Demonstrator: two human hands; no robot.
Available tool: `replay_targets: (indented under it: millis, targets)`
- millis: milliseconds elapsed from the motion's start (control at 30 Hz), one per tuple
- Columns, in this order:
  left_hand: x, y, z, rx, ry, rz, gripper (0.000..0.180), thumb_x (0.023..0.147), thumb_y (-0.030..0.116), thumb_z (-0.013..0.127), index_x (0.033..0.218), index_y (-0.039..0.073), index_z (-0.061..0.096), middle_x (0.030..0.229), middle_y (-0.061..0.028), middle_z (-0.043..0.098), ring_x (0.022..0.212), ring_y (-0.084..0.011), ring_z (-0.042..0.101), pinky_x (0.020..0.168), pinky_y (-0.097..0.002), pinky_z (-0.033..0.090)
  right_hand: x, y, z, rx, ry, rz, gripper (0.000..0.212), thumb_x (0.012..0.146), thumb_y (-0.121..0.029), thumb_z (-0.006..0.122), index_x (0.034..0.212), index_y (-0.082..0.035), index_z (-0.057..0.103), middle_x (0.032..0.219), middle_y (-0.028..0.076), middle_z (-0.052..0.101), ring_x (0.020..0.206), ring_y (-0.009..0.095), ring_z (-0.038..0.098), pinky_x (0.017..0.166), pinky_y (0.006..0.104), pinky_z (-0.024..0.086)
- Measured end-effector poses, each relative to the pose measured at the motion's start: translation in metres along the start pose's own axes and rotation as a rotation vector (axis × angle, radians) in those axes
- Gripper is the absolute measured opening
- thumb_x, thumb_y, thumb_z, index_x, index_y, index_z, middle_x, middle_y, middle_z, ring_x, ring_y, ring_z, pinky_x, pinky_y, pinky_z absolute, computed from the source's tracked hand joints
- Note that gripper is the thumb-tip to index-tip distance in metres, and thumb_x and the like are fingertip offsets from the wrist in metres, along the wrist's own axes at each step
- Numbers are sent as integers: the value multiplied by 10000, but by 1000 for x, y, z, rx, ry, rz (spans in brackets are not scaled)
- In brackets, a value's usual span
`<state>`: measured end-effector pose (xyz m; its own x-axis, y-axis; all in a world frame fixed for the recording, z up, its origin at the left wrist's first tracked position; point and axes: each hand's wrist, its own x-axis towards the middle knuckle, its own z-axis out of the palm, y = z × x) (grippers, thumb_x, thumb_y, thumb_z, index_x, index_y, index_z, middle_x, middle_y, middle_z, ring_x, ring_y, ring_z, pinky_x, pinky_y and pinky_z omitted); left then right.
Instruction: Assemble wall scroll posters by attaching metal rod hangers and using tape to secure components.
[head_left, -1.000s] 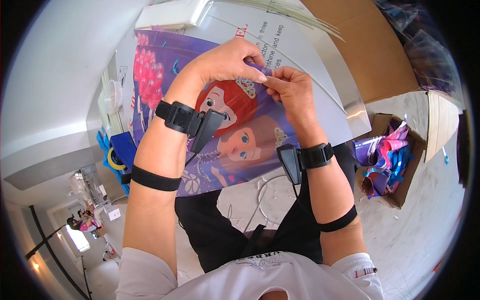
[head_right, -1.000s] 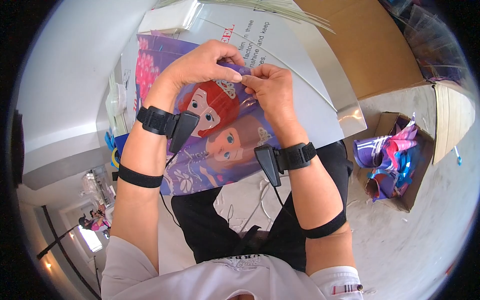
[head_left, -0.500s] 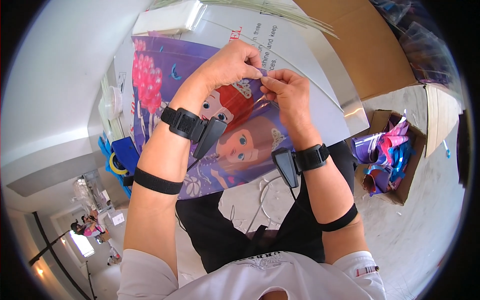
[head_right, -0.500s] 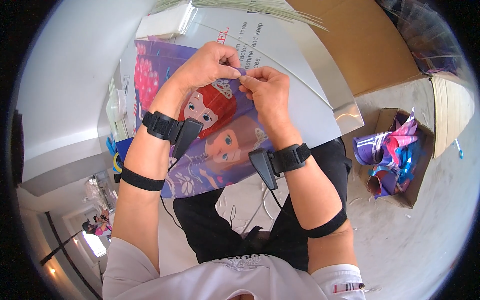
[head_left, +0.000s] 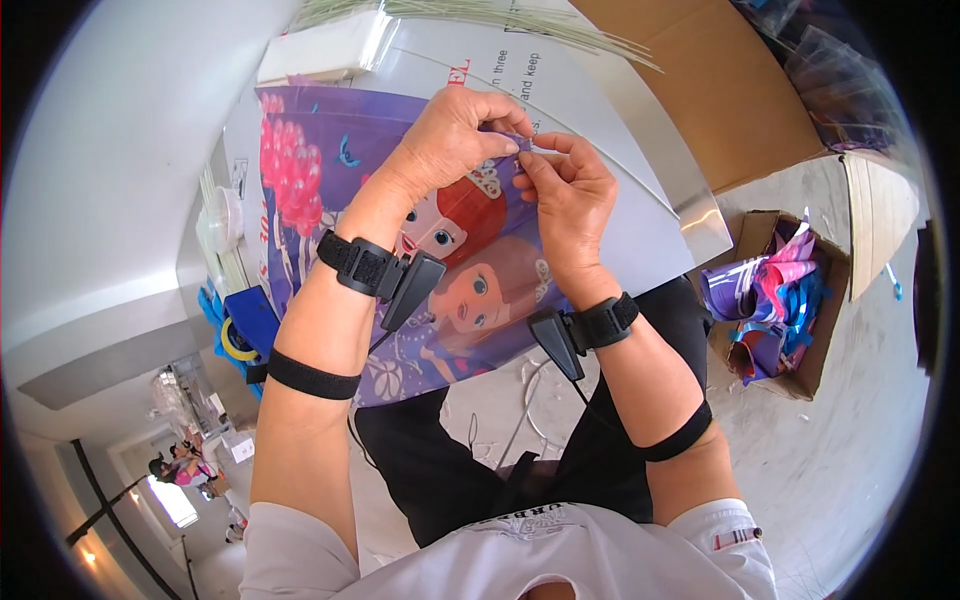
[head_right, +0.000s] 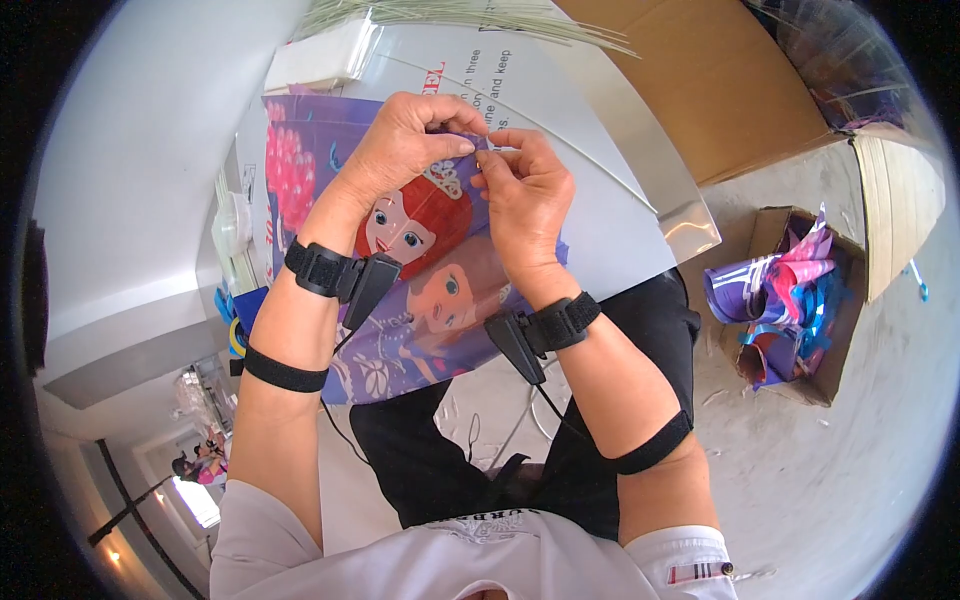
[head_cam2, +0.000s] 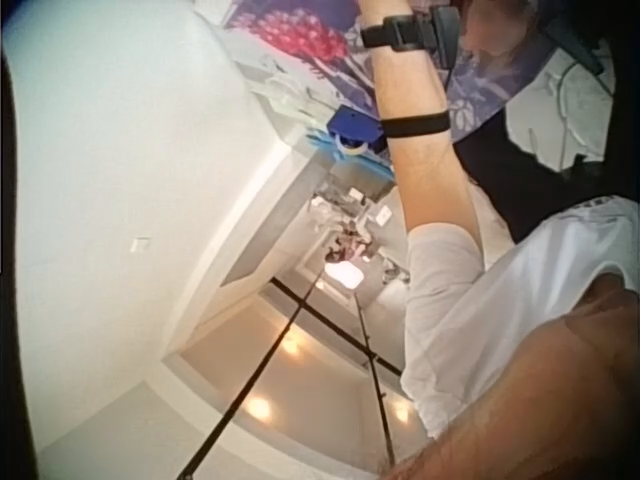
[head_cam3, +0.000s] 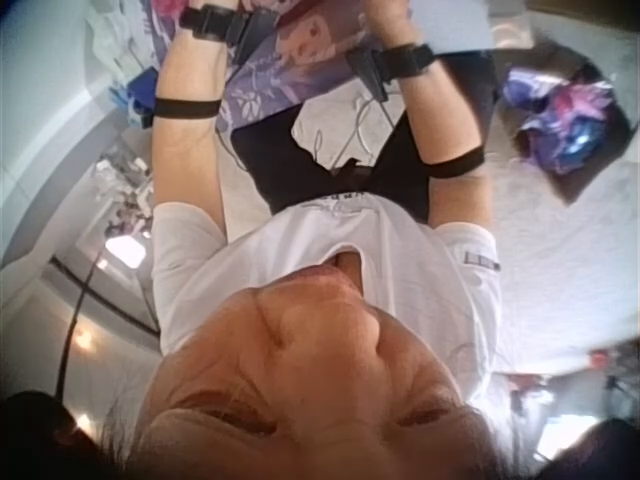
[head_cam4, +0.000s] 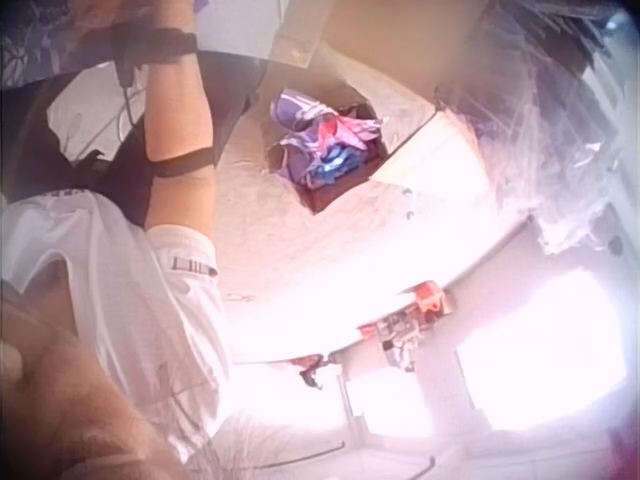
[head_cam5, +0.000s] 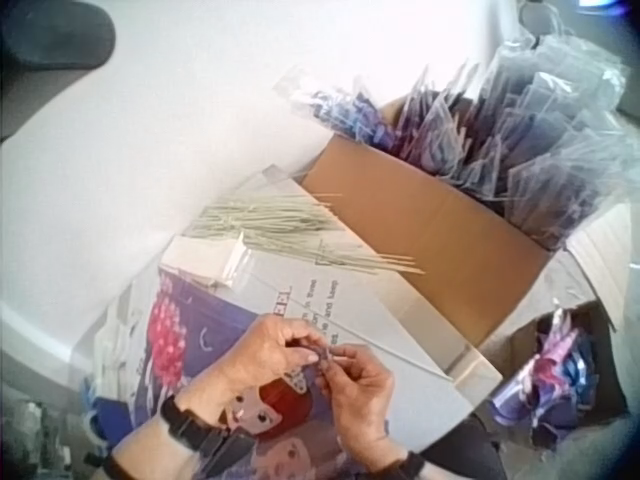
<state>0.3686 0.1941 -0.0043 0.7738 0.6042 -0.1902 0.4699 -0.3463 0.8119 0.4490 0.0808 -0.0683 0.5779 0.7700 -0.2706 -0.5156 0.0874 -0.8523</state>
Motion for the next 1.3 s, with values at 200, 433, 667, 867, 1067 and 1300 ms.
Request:
replay_targets:
  millis: [200, 433, 667, 867, 1067, 1300]
  targets:
    - [3, 0, -1, 72, 3, 7, 173, 705, -9, 648, 874, 13, 677, 703, -53, 638, 674, -120, 585, 663, -246, 482, 1, 4, 0, -45, 24, -59, 119, 811, 3, 611, 928, -4, 631, 670, 38, 622, 566, 63, 565, 511, 198, 444]
    - [5, 0, -6, 73, -65, -25, 180, 744, 18, 651, 921, -9, 678, 739, -28, 634, 706, -84, 566, 671, -220, 473, 3, 3, 0, -133, 23, -98, 101, 813, -33, 624, 891, 27, 648, 657, 49, 626, 545, 71, 562, 509, 212, 451]
    - [9, 2, -9, 150, -115, -37, 148, 743, 16, 645, 884, -25, 665, 739, -43, 639, 700, -95, 568, 669, -234, 475, 8, 0, -3, -244, -12, -116, 109, 811, -53, 623, 878, 30, 645, 639, 71, 617, 543, 90, 559, 514, 244, 452]
    - [13, 7, -11, 216, -165, -86, 127, 734, 28, 642, 849, -24, 647, 714, -36, 621, 678, -99, 547, 655, -252, 460, 13, -1, -4, -489, -52, -213, 85, 799, -50, 590, 795, 30, 618, 630, 153, 595, 576, 212, 569, 569, 323, 452]
    - [17, 6, -11, 287, -275, -96, 82, 744, 36, 623, 785, -23, 583, 651, -16, 555, 654, -99, 492, 625, -261, 428, 28, 6, -14, -456, -167, -108, 126, 787, -88, 603, 779, 37, 620, 660, 174, 608, 590, 253, 575, 583, 343, 457]
    - [13, 2, -16, 133, -254, -96, 148, 722, 16, 617, 863, 3, 576, 732, -26, 582, 692, -111, 528, 651, -260, 443, 33, -3, -10, -313, -307, -25, 148, 772, -103, 659, 747, 42, 643, 588, 37, 577, 554, 87, 474, 511, 257, 388]
